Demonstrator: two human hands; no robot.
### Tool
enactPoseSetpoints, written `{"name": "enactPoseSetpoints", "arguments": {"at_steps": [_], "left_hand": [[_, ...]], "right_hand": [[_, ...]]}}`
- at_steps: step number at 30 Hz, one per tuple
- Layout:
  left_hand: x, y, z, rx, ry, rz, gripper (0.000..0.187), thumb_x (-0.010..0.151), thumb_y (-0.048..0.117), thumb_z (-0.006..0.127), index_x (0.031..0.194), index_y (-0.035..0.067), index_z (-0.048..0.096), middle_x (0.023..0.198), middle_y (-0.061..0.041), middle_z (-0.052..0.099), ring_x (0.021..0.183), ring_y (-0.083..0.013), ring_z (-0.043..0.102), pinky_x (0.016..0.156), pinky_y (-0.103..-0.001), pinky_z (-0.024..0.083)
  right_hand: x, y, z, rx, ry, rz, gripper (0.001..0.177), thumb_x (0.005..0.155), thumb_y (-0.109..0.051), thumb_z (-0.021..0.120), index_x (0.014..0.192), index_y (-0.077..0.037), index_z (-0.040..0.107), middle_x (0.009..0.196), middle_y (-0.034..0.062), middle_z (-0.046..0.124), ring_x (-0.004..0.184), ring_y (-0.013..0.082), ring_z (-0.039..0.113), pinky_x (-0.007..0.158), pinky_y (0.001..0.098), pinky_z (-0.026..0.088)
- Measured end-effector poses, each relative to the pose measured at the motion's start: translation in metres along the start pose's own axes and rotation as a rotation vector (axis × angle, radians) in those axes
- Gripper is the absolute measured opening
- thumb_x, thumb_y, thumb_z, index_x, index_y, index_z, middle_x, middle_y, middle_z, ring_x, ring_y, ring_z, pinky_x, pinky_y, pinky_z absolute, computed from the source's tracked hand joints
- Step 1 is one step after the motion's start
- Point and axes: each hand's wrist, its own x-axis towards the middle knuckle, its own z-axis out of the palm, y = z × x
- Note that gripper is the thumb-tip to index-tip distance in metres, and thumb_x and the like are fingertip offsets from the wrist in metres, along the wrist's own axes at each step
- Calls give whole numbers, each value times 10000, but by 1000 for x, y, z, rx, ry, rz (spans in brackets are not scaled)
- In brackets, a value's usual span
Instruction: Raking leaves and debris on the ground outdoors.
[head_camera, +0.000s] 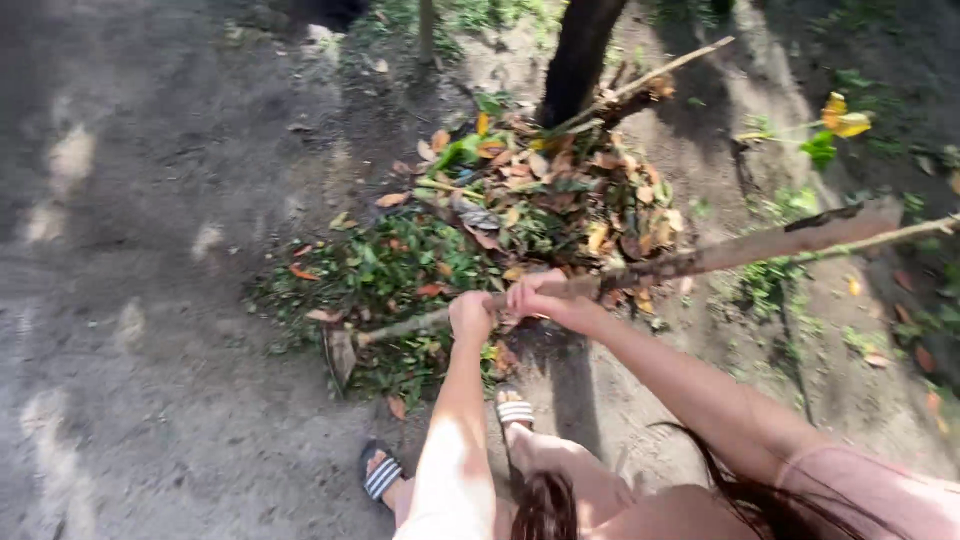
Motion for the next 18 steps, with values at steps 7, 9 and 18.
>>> {"name": "enactPoseSetpoints", "arguments": {"at_steps": [7, 9, 18], "left_hand": [[9, 85, -35, 23, -188, -10, 107, 751, 81, 736, 818, 153, 778, 811, -130, 713, 844, -348, 699, 805, -468, 525], [-3, 87, -47, 64, -147, -12, 105, 740, 77, 754, 817, 139, 786, 823, -131, 723, 879, -344, 698, 817, -477, 501], [-130, 9, -121, -99, 197, -199, 51, 762, 84, 748, 807, 103, 761, 816, -175, 714, 813, -423, 687, 735, -533, 530]], "right_hand": [[-29, -46, -40, 19, 159, -23, 245, 879, -16, 653, 653, -16, 559, 815, 85, 666, 860, 204, 647, 923, 404, 576], [-35, -40, -37, 183, 112, -92, 282, 890, -14, 644, 642, -41, 512, 789, 94, 611, 848, 225, 612, 905, 398, 552], [0, -12, 87, 386, -136, -38, 263, 869, -60, 576, 614, -21, 524, 684, 88, 539, 773, 247, 580, 786, 466, 554]]}}
